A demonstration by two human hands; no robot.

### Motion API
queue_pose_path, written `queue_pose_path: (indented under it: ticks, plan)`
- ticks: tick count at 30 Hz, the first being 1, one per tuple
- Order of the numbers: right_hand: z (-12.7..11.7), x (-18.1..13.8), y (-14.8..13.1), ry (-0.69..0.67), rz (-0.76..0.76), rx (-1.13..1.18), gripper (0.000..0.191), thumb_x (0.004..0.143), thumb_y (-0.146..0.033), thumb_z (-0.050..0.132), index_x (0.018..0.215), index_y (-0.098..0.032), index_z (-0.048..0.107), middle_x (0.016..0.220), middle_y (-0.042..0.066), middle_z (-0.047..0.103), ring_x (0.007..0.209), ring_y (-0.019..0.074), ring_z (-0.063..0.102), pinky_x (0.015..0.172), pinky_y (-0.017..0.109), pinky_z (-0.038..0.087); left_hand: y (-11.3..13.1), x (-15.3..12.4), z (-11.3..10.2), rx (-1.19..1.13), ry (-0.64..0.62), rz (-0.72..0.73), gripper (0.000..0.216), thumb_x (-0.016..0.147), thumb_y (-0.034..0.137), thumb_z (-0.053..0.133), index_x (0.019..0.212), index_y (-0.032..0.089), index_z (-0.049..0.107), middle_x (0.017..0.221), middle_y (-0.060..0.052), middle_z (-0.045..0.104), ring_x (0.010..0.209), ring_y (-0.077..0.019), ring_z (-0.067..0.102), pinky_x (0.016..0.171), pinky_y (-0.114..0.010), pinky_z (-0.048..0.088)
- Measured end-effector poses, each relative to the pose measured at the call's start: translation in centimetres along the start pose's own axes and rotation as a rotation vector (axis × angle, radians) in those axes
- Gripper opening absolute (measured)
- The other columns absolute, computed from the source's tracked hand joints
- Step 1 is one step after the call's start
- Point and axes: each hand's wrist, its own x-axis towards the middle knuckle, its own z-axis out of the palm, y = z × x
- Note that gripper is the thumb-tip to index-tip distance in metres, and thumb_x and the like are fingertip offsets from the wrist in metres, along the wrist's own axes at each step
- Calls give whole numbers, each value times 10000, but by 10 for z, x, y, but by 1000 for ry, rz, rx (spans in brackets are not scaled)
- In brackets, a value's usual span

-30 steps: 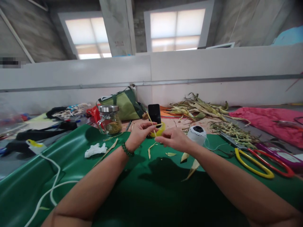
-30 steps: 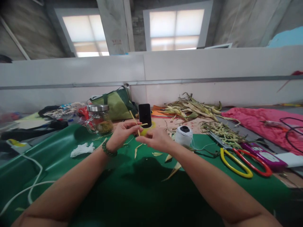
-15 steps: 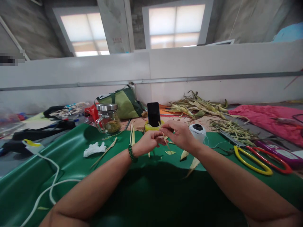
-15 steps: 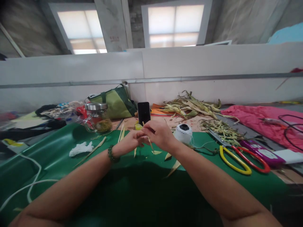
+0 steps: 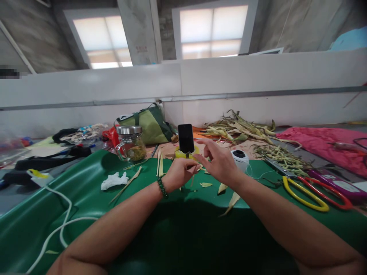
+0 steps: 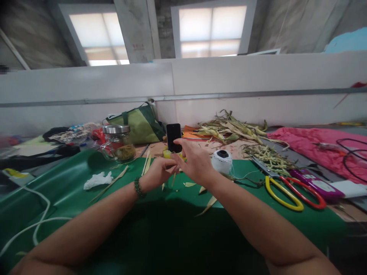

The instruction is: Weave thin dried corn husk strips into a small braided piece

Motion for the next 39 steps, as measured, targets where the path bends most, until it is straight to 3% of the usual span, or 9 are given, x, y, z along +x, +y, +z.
queue_pose_path:
  ticks: [5,9,12,16,19,25,29,39]
  plan:
    - [-8,3,2,-168,-7,-54,169,883,-211,542,775,-176,667,775,48,704,733,172,634,670,268,441,3,-1,-9,215,69,15,210,825,259,559,772,166,739,619,-34,649,572,-140,534,563,-233,342]
    - [0,-1,-2,-195,-19,62,170,881,-172,526,899,-184,694,865,53,736,783,179,670,715,278,480,-2,2,-13,254,118,9,211,816,188,524,823,166,734,682,-49,676,630,-160,568,631,-252,409]
    - [6,-3,-4,-130,48,198,161,876,-191,535,939,-197,684,848,39,736,763,168,677,698,267,494,-4,6,-15,-37,137,-40,226,825,217,509,840,143,722,693,-41,683,661,-159,600,651,-260,476]
    - [6,-1,-3,-88,175,337,102,846,-221,588,861,-202,687,738,7,716,651,140,652,591,234,474,1,8,-21,-486,138,-145,295,776,327,633,981,130,710,818,-56,719,738,-164,656,702,-276,538]
    - [5,1,-1,-87,163,255,106,823,-205,617,743,-199,686,683,-1,692,617,134,616,556,230,437,7,6,-25,-573,139,-174,370,727,358,699,1020,133,708,907,-71,727,782,-171,664,721,-279,546]
    - [3,2,1,-31,51,117,114,828,-193,625,725,-184,675,732,30,661,688,151,596,634,257,441,10,3,-25,-571,121,-147,371,745,326,684,1068,144,694,974,-85,720,891,-200,657,767,-304,543]
    - [2,-1,-2,-38,-78,-7,119,861,-183,580,792,-176,677,781,49,635,732,158,579,672,266,439,13,3,-25,-585,98,-161,346,746,285,670,1060,141,684,949,-76,717,867,-185,654,792,-317,537]
    - [4,-3,-3,-62,-218,-292,256,930,-177,453,822,-160,684,764,73,589,729,175,521,674,286,403,14,3,-26,-757,105,-251,314,673,257,740,956,130,691,849,-53,707,780,-151,647,729,-277,526]
